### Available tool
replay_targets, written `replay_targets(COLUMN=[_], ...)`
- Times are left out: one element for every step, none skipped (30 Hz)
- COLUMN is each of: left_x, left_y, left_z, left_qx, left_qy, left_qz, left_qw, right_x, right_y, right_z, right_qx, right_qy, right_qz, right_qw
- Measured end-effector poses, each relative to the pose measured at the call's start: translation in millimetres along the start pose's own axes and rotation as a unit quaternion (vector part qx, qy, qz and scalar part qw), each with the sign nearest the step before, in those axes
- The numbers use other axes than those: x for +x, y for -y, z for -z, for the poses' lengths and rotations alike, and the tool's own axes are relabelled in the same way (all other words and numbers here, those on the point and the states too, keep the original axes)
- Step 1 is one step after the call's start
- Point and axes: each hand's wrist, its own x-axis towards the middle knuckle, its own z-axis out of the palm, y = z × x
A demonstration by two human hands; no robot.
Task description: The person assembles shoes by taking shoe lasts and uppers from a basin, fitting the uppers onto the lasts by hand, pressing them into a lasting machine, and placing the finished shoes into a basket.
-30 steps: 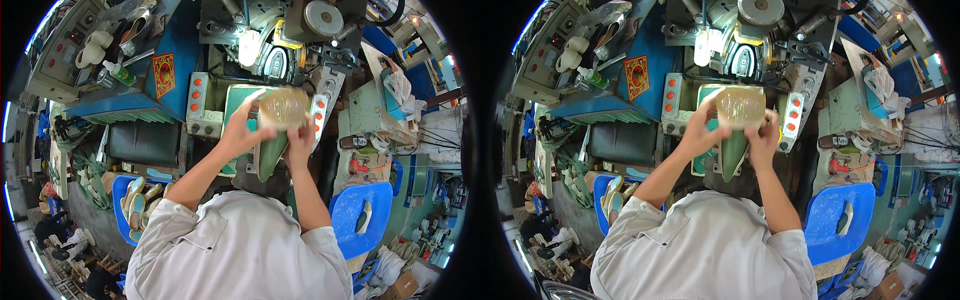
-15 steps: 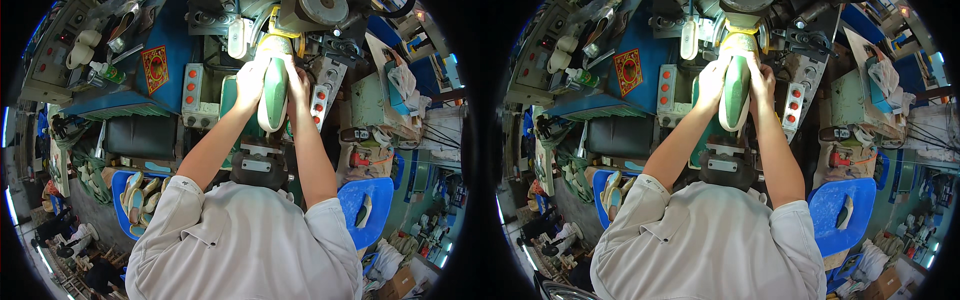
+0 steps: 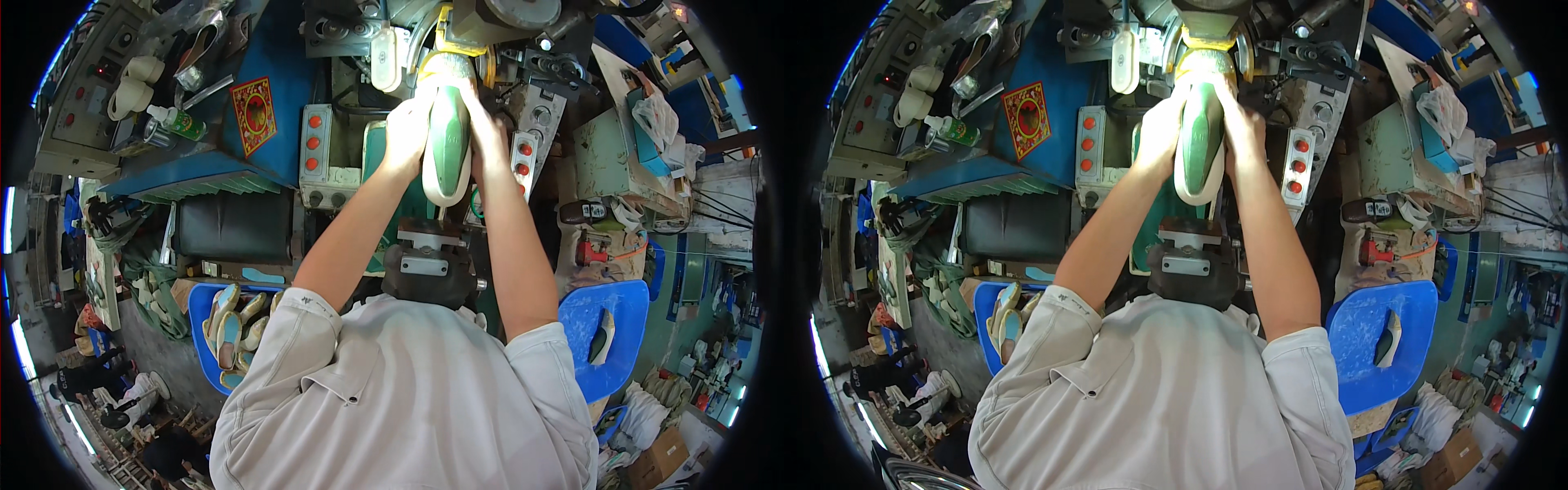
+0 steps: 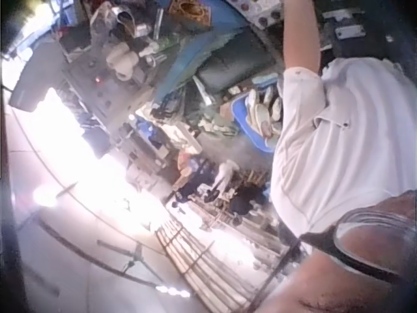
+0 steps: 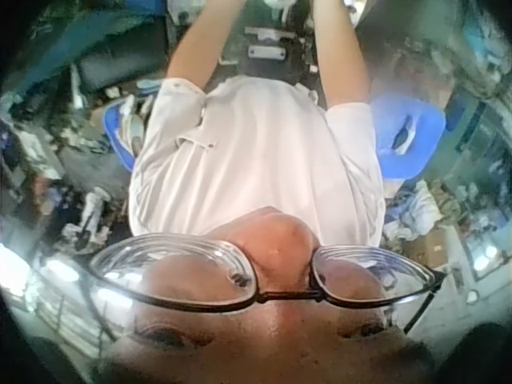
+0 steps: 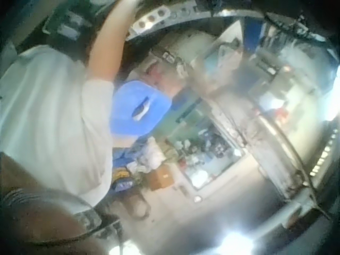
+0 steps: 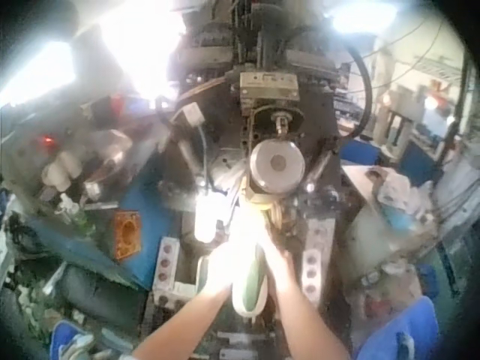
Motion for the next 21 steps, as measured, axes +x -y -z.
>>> replay_targets(left_x=[1, -1, -3, -5, 1, 8, 8, 9, 9, 10, 10, 5, -4, -15, -5, 5, 13, 21, 21, 22, 25], left_y=[6, 13, 21, 26, 34, 44, 48, 51, 48, 45, 42, 32, 15, -8, -10, -12, -14, -14, -19, -20, -22], left_z=[5, 10, 15, 17, 22, 30, 32, 34, 35, 35, 34, 27, 13, -6, 7, 5, 3, 9, 8, 10, 14], left_qx=[0.000, 0.026, 0.052, 0.074, 0.073, 0.136, 0.198, 0.197, 0.221, 0.245, 0.269, 0.317, 0.362, 0.293, 0.447, 0.432, 0.417, 0.418, 0.396, 0.432, 0.468], left_qy=[0.001, -0.021, -0.045, -0.052, -0.051, -0.059, -0.066, -0.064, -0.074, -0.085, -0.095, -0.125, -0.152, -0.061, -0.001, 0.030, 0.062, 0.097, 0.140, 0.154, 0.167], left_qz=[-0.004, -0.003, 0.001, -0.022, -0.026, -0.106, -0.179, -0.178, -0.189, -0.200, -0.211, -0.281, -0.348, -0.388, -0.521, -0.522, -0.522, -0.490, -0.440, -0.453, -0.466], left_qw=[1.000, 0.999, 0.998, 0.996, 0.996, 0.983, 0.961, 0.962, 0.954, 0.945, 0.935, 0.897, 0.851, 0.872, 0.728, 0.735, 0.742, 0.758, 0.794, 0.765, 0.732], right_x=[0, -1, -5, -10, 0, 11, 13, 17, 18, 19, 19, 18, 16, 15, 13, 13, 13, 7, -6, -3, -5], right_y=[-8, -17, -26, -31, -41, -54, -58, -60, -61, -62, -62, -58, -52, -48, -49, -55, -60, -60, -54, -57, -55], right_z=[1, 3, 5, 5, 6, 7, 8, 9, 9, 9, 9, 11, 16, 21, 13, 3, -4, -8, -17, -17, -19], right_qx=[0.007, 0.041, 0.073, 0.107, 0.106, 0.101, 0.096, 0.108, 0.108, 0.096, 0.083, 0.084, 0.048, 0.012, 0.012, -0.128, -0.259, -0.193, -0.219, -0.249, -0.276], right_qy=[-0.013, 0.001, 0.015, 0.022, 0.024, 0.002, -0.026, -0.004, -0.003, -0.007, -0.010, -0.010, 0.003, 0.015, 0.019, -0.114, -0.242, -0.161, -0.135, -0.091, -0.046], right_qz=[-0.024, -0.027, -0.032, -0.039, -0.036, -0.032, -0.032, -0.008, -0.006, -0.002, 0.004, 0.007, 0.017, 0.027, 0.031, 0.152, 0.265, 0.343, 0.420, 0.488, 0.552], right_qw=[1.000, 0.999, 0.997, 0.993, 0.993, 0.994, 0.995, 0.994, 0.994, 0.995, 0.996, 0.996, 0.999, 0.999, 0.999, 0.973, 0.897, 0.905, 0.870, 0.832, 0.785])
